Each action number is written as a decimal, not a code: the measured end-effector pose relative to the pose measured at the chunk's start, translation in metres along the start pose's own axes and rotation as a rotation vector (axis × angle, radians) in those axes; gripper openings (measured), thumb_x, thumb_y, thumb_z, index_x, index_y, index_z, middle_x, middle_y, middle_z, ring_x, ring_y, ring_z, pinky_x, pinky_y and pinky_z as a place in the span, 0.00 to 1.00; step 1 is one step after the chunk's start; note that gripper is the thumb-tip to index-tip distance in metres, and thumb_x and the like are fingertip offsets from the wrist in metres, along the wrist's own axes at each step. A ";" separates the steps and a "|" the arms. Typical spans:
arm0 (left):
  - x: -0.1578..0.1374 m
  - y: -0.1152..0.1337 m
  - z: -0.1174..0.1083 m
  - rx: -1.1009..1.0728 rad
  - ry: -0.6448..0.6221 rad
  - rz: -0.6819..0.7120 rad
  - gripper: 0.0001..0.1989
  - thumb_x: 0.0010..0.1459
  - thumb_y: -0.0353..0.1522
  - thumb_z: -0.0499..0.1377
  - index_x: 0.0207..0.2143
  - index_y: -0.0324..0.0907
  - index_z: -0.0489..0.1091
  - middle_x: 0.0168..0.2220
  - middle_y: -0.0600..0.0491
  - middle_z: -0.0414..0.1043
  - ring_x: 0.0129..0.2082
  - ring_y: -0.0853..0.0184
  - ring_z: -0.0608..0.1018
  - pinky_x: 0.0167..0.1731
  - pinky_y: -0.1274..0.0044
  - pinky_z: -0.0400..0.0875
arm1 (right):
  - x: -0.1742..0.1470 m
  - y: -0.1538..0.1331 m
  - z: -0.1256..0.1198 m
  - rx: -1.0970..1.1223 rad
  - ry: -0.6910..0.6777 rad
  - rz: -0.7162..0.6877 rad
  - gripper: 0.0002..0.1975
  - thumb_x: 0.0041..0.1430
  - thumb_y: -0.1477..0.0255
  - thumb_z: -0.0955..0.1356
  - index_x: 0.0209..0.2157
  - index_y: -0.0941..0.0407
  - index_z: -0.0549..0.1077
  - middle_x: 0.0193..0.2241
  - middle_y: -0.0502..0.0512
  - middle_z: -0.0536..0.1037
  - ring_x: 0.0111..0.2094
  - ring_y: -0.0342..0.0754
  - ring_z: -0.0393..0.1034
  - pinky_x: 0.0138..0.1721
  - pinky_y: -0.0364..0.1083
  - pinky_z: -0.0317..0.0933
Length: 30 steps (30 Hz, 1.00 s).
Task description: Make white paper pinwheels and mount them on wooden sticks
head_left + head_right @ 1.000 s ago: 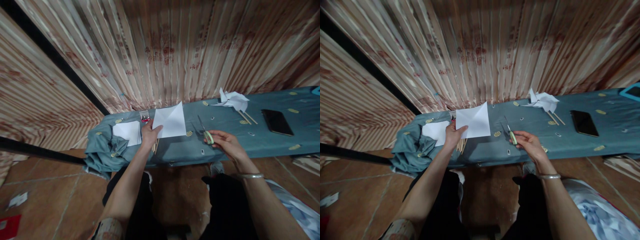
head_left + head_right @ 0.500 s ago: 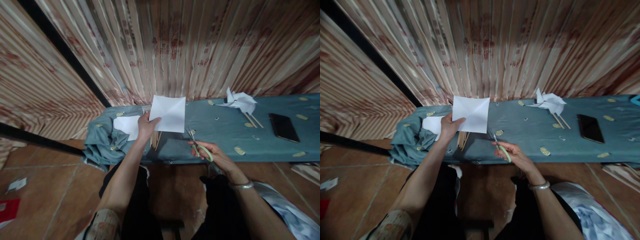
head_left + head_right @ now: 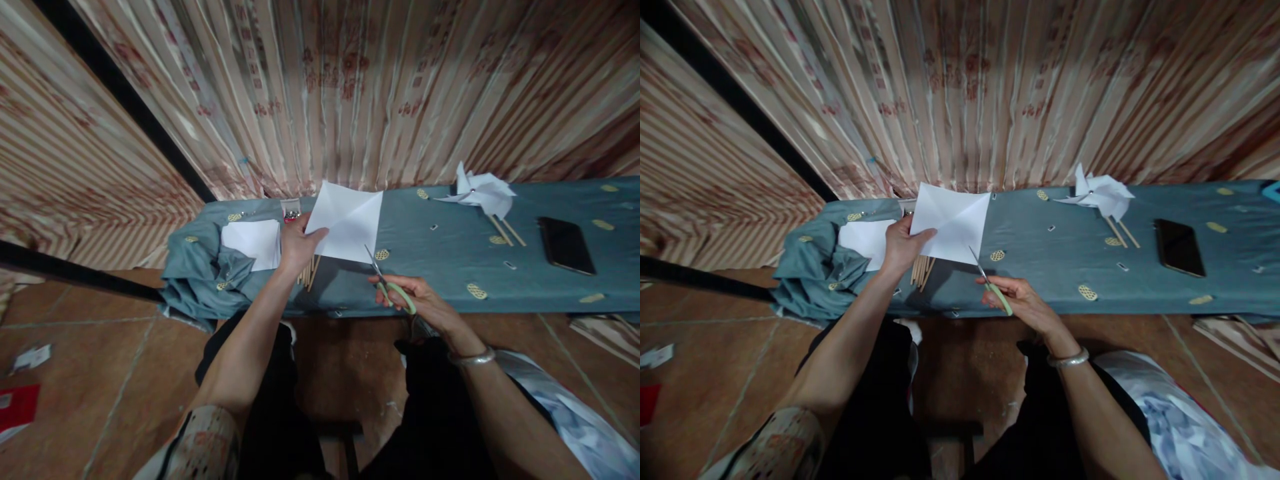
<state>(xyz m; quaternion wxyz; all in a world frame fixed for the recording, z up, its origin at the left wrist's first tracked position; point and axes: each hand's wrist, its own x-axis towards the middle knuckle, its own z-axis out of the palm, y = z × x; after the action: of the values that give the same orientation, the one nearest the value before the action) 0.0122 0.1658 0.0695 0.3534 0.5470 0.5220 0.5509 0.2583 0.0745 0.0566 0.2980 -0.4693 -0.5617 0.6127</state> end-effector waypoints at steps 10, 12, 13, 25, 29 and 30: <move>-0.002 -0.003 0.001 0.045 -0.032 0.012 0.17 0.43 0.29 0.64 0.39 0.37 0.78 0.35 0.53 0.80 0.36 0.62 0.79 0.37 0.74 0.73 | 0.002 0.002 0.001 0.014 0.000 0.018 0.30 0.44 0.50 0.74 0.45 0.55 0.79 0.28 0.53 0.76 0.30 0.45 0.67 0.33 0.45 0.63; -0.002 -0.002 0.001 0.064 -0.030 0.001 0.17 0.43 0.29 0.64 0.39 0.37 0.78 0.35 0.54 0.80 0.35 0.62 0.79 0.36 0.74 0.73 | 0.001 0.002 0.000 0.017 0.004 0.031 0.31 0.44 0.50 0.74 0.46 0.56 0.78 0.28 0.53 0.76 0.30 0.45 0.67 0.33 0.45 0.64; -0.003 -0.002 0.001 0.074 -0.030 -0.005 0.17 0.43 0.28 0.64 0.39 0.37 0.78 0.35 0.54 0.80 0.35 0.62 0.79 0.36 0.74 0.73 | 0.001 0.002 0.001 0.016 0.006 0.035 0.32 0.43 0.50 0.74 0.46 0.56 0.78 0.28 0.53 0.76 0.30 0.45 0.67 0.34 0.45 0.64; -0.001 -0.007 -0.001 0.064 -0.024 -0.006 0.16 0.43 0.29 0.64 0.39 0.38 0.78 0.34 0.53 0.80 0.34 0.63 0.79 0.33 0.76 0.72 | 0.003 0.007 0.000 -0.017 0.026 0.080 0.31 0.42 0.52 0.75 0.46 0.56 0.79 0.28 0.53 0.76 0.30 0.45 0.67 0.30 0.44 0.62; -0.001 -0.009 -0.002 0.053 -0.027 -0.008 0.17 0.43 0.30 0.64 0.39 0.38 0.78 0.33 0.53 0.80 0.33 0.63 0.79 0.33 0.76 0.72 | 0.004 0.008 0.000 -0.007 0.022 0.084 0.31 0.42 0.53 0.75 0.46 0.57 0.78 0.27 0.53 0.76 0.29 0.45 0.68 0.30 0.44 0.62; -0.001 -0.009 -0.002 0.051 -0.027 -0.009 0.17 0.43 0.29 0.64 0.39 0.38 0.78 0.33 0.53 0.80 0.33 0.64 0.79 0.32 0.76 0.71 | 0.004 0.008 0.001 -0.002 0.022 0.090 0.32 0.42 0.53 0.75 0.47 0.57 0.78 0.26 0.53 0.76 0.29 0.44 0.68 0.29 0.44 0.62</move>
<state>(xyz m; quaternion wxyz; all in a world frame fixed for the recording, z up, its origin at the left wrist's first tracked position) 0.0091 0.1665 0.0612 0.3487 0.5608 0.5335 0.5285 0.2575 0.0764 0.0474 0.2760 -0.5011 -0.5373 0.6196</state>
